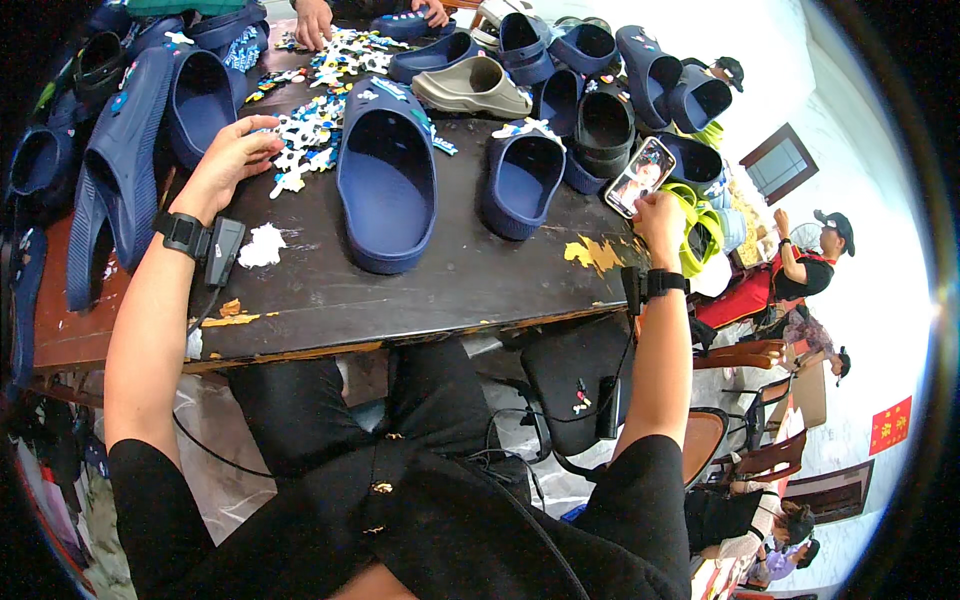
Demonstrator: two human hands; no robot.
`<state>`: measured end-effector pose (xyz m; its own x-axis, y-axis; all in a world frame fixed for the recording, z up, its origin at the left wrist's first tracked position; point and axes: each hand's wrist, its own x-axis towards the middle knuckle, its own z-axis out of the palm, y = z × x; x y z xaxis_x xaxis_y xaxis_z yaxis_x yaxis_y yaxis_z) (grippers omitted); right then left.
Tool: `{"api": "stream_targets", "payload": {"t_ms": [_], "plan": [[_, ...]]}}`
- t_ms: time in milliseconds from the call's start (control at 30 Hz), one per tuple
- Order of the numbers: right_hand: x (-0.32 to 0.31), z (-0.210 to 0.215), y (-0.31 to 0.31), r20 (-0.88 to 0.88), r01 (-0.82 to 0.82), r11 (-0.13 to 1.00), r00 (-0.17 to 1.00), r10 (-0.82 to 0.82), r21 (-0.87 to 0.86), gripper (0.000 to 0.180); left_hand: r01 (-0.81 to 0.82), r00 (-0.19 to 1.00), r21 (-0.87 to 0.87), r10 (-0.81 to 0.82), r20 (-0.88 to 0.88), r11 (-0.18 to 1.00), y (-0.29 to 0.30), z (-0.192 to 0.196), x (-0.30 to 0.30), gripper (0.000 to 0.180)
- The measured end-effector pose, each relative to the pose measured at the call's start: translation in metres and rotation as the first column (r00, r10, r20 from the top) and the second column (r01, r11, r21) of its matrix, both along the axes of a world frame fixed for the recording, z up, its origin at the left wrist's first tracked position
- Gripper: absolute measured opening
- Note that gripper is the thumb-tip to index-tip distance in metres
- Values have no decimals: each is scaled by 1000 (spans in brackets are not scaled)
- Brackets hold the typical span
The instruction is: Insert various decorative charms into the holes of plastic clogs.
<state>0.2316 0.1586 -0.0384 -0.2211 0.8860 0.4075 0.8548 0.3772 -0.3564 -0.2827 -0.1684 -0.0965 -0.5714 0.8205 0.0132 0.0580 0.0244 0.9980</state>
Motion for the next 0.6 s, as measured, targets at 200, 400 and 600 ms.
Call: {"api": "stream_targets", "payload": {"t_ms": [200,400,600], "plan": [[-93,32,-101,-134,-449,893,886,444,-9,16,-3,1000,-21,3,-9,1000,0,1,1,35],[-187,38,-188,-10,-770,637,637,771,15,15,-4,999,-23,3,-45,1000,-2,3,1,37],[-257,45,-217,61,-887,451,458,887,102,15,-5,998,18,6,-57,1000,-3,3,2,36]]}}
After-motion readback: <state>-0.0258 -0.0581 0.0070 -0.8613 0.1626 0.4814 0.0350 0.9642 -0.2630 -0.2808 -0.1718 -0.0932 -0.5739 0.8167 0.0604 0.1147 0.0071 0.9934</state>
